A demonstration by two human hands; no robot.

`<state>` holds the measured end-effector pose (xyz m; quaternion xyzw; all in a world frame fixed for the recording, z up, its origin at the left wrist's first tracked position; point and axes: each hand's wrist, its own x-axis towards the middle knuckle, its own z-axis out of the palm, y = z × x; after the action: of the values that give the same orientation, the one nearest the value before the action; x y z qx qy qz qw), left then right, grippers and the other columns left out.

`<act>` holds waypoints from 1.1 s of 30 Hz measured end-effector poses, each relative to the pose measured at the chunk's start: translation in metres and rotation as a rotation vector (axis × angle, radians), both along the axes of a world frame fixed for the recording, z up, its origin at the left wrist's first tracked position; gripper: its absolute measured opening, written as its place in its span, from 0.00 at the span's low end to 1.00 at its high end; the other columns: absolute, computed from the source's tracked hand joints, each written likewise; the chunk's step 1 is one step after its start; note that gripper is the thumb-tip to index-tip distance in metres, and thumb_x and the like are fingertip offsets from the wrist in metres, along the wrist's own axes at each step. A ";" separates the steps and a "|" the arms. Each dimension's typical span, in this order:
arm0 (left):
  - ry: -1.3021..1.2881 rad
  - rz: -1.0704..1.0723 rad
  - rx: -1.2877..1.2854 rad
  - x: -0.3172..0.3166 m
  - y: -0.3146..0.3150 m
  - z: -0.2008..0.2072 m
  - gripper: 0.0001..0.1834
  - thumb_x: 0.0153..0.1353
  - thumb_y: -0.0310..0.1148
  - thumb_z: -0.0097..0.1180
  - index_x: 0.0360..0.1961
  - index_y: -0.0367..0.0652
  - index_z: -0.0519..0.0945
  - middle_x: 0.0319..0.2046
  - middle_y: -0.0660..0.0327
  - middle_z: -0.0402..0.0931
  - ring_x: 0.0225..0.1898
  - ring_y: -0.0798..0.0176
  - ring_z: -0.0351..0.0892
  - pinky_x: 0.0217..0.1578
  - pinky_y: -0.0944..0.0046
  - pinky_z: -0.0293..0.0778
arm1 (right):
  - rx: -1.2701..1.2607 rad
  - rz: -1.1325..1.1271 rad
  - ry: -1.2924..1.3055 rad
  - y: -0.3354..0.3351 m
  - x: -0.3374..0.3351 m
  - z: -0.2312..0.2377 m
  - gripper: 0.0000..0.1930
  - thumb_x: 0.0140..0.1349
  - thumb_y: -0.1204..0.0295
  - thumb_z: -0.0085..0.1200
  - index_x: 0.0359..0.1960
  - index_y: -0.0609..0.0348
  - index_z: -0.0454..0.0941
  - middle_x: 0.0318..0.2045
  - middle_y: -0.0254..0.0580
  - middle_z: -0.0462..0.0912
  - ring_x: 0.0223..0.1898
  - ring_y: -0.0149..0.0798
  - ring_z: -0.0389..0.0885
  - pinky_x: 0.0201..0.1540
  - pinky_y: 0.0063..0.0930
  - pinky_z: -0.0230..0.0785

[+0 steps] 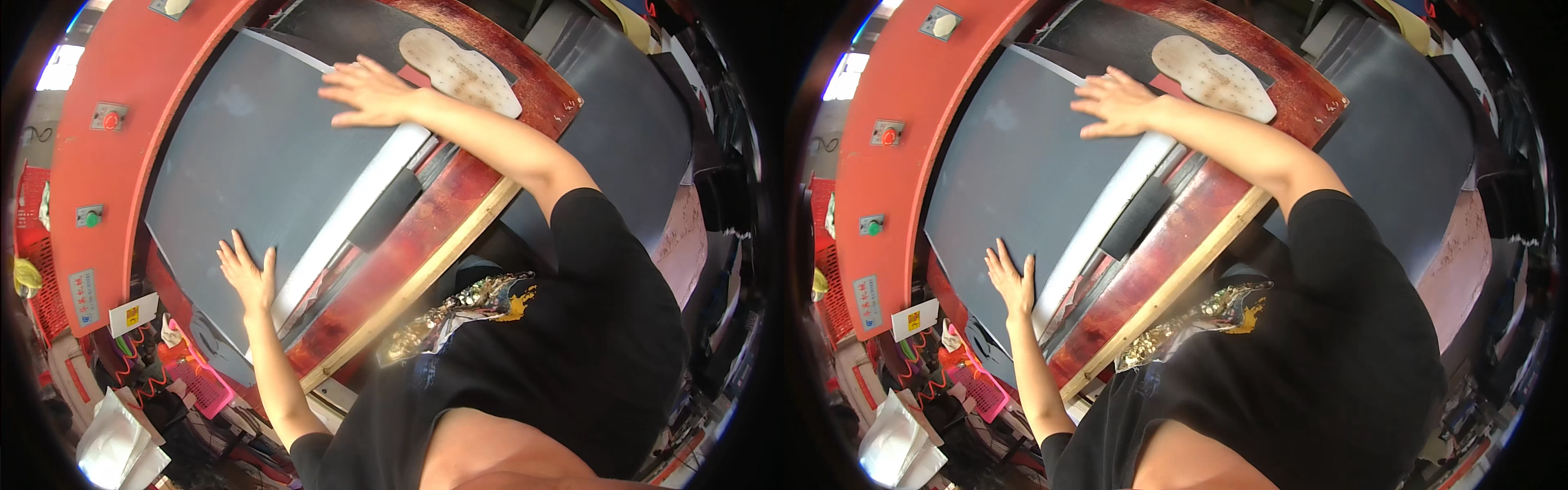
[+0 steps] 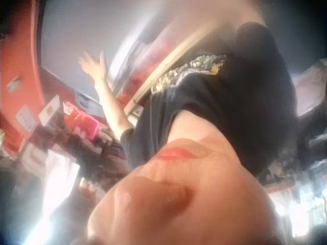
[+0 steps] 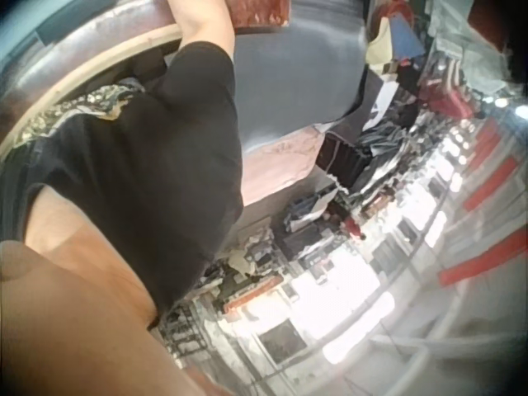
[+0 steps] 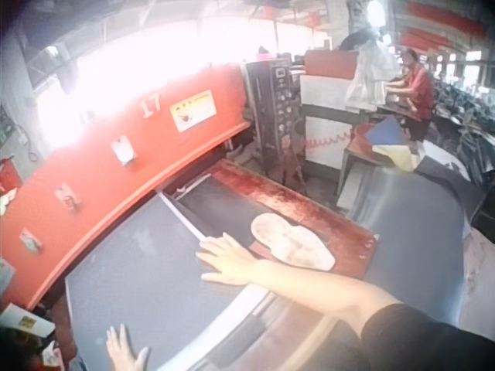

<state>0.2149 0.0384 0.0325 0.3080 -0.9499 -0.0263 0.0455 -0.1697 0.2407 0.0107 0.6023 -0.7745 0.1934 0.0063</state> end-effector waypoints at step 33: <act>0.075 -0.076 -0.136 0.077 0.046 0.009 0.34 0.54 0.45 0.57 0.63 0.49 0.72 0.68 0.43 0.57 0.67 0.36 0.56 0.64 0.38 0.51 | -0.515 0.080 -1.683 0.048 0.060 0.086 0.48 0.47 0.62 0.62 0.72 0.57 0.54 0.63 0.41 0.64 0.63 0.34 0.62 0.65 0.30 0.56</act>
<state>0.2919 0.0839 0.0419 0.2669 -0.9581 0.0251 0.1011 -0.1096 0.2891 0.0967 0.2666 -0.4327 0.7418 -0.4376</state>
